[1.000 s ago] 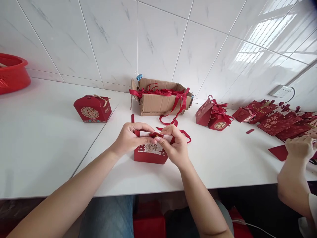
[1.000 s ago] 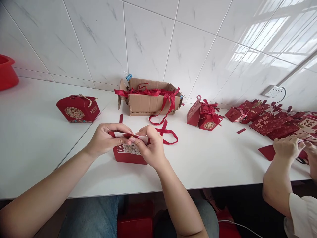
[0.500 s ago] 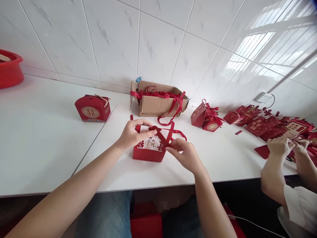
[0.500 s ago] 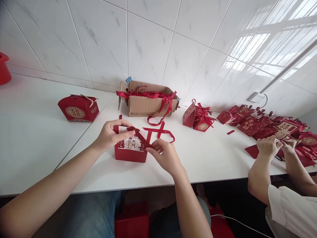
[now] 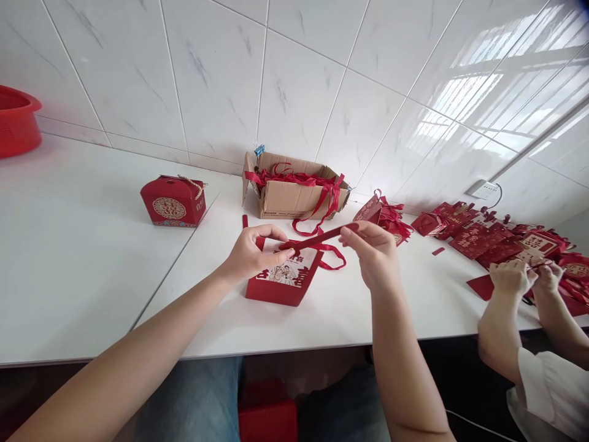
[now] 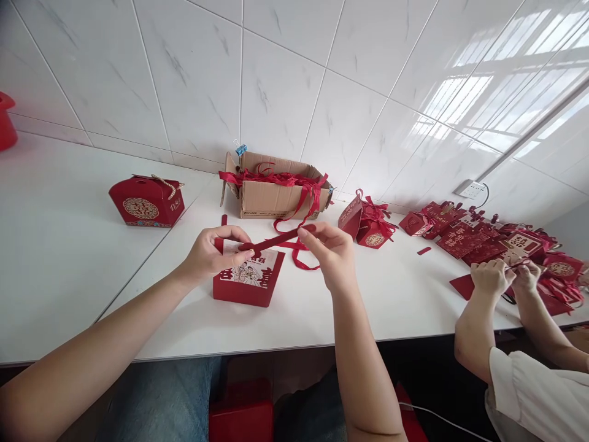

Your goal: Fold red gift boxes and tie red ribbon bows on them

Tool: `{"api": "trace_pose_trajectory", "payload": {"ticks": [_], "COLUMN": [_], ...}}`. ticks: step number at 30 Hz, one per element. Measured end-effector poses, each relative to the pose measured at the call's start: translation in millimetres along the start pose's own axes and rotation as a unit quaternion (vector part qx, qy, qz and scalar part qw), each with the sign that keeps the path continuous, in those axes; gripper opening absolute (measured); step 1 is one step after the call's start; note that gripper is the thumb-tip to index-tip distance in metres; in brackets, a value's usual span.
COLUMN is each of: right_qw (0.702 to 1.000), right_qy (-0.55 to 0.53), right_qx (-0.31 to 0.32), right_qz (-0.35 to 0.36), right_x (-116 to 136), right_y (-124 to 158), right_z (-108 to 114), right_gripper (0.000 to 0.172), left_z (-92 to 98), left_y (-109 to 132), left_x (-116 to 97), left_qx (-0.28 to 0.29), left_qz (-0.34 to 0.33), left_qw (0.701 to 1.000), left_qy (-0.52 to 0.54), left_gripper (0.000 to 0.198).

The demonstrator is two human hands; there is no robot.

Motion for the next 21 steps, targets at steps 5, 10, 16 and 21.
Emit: {"api": "trace_pose_trajectory", "payload": {"ticks": [5,10,16,21], "right_qw": [0.997,0.987,0.978,0.969], "right_qy": [-0.032,-0.019,-0.034,0.040], "right_qx": [0.034,0.030,0.133,0.152], "right_qz": [0.060,0.154,0.157,0.189], "right_x": [15,13,-22,-36], "right_y": [-24,-35,-40,-26], "right_z": [-38,-52,-34,-25], "right_gripper": [0.017,0.025,0.015,0.019], "left_z": [-3.1,-5.0,-6.1,-9.8], "left_y": [2,5,9,14], "left_x": [-1,-9,-17,-9], "left_qx": [-0.003,-0.039,-0.025,0.038], "left_qz": [-0.026,-0.146,-0.377,-0.483], "left_qw": [1.000,0.987,0.914,0.824], "left_qy": [-0.009,-0.049,-0.147,-0.295], "left_gripper": [0.014,0.011,0.016,0.012]}}
Point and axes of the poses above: each hand's wrist, its own y-axis away from the middle knuckle, its own z-axis out of the back of the hand, x = y × z, the point moved 2 cm from there along -y, towards the middle knuckle, and after that the axes turned 12 degrees about -z, right-handed, at the moved point
